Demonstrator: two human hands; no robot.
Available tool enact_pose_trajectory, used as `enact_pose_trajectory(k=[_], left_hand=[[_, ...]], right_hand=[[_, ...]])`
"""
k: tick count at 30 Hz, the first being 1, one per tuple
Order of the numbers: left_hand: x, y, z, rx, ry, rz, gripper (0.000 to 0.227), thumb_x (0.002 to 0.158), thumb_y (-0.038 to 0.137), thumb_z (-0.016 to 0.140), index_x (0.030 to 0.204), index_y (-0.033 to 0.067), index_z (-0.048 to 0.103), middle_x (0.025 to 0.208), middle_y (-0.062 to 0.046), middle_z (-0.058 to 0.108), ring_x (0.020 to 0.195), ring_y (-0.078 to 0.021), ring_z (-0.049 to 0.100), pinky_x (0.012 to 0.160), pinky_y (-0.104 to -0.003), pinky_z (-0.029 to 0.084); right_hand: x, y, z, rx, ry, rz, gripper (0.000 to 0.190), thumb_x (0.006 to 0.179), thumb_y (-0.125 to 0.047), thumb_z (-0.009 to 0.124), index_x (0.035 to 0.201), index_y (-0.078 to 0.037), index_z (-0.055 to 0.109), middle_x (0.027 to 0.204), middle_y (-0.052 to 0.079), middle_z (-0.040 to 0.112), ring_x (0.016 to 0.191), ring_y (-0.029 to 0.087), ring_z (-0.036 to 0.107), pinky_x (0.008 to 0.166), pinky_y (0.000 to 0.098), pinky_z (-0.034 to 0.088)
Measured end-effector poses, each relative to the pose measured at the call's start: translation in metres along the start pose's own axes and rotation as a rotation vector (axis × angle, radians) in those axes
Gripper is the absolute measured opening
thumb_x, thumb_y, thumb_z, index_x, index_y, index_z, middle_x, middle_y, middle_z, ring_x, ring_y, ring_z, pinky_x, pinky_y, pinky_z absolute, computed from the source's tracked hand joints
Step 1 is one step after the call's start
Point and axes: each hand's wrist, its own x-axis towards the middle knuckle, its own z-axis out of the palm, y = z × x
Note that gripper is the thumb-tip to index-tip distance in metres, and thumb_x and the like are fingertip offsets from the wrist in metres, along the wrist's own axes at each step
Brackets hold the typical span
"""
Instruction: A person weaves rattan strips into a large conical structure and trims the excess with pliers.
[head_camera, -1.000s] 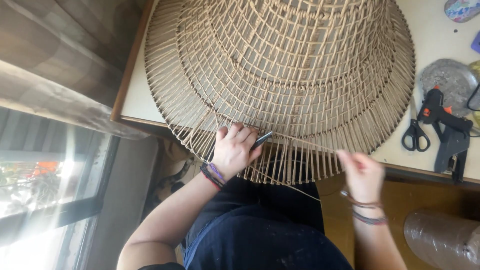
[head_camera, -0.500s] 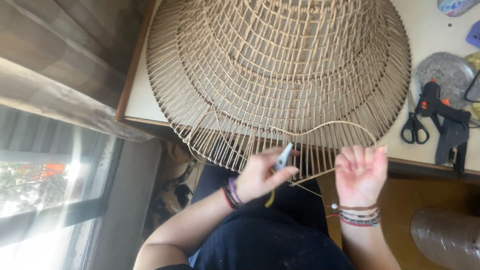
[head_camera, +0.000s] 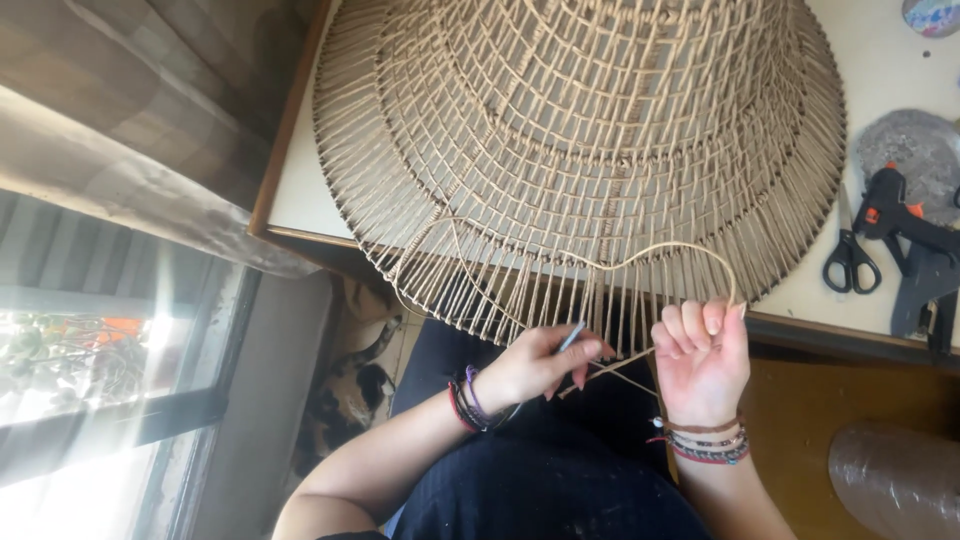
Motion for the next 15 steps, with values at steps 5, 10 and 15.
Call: enact_pose_trajectory(k=[5,10,15], left_hand=[[-0.001,0.008,-0.015,0.155,0.108,0.009,0.033,0.096,0.039,0.069,0.113,0.0109,0.074,0.084,-0.009,0.075,0.068,-0.0230,0.068,0.066,-0.033,0.053],[0.005,-0.011,-0.028,0.200,0.093,-0.050,0.040,0.095,0.046,0.069,0.120,0.0148,0.074,0.095,-0.011,0.077,0.064,-0.0210,0.069,0.061,-0.030,0.057],[-0.016,0.011,-0.112,0.534,0.679,0.199,0.048,0.093,0.007,0.055,0.139,-0.0025,0.045,0.110,-0.030,0.064,0.099,-0.0562,0.065,0.082,-0.065,0.054]], right_hand=[[0.000,0.014,0.003,-0.007,-0.014,-0.003,0.038,0.115,-0.040,0.038,0.081,-0.024,0.043,0.066,-0.014,0.028,0.060,0.003,0.029,0.057,0.0176,0.037],[0.000,0.023,0.002,0.045,-0.050,-0.024,0.037,0.115,-0.039,0.037,0.083,-0.023,0.046,0.068,-0.013,0.031,0.062,0.004,0.033,0.061,0.0188,0.039],[-0.002,0.013,-0.010,-0.043,-0.036,-0.014,0.034,0.114,-0.038,0.038,0.082,-0.024,0.040,0.069,-0.013,0.024,0.062,0.002,0.029,0.056,0.0169,0.032]])
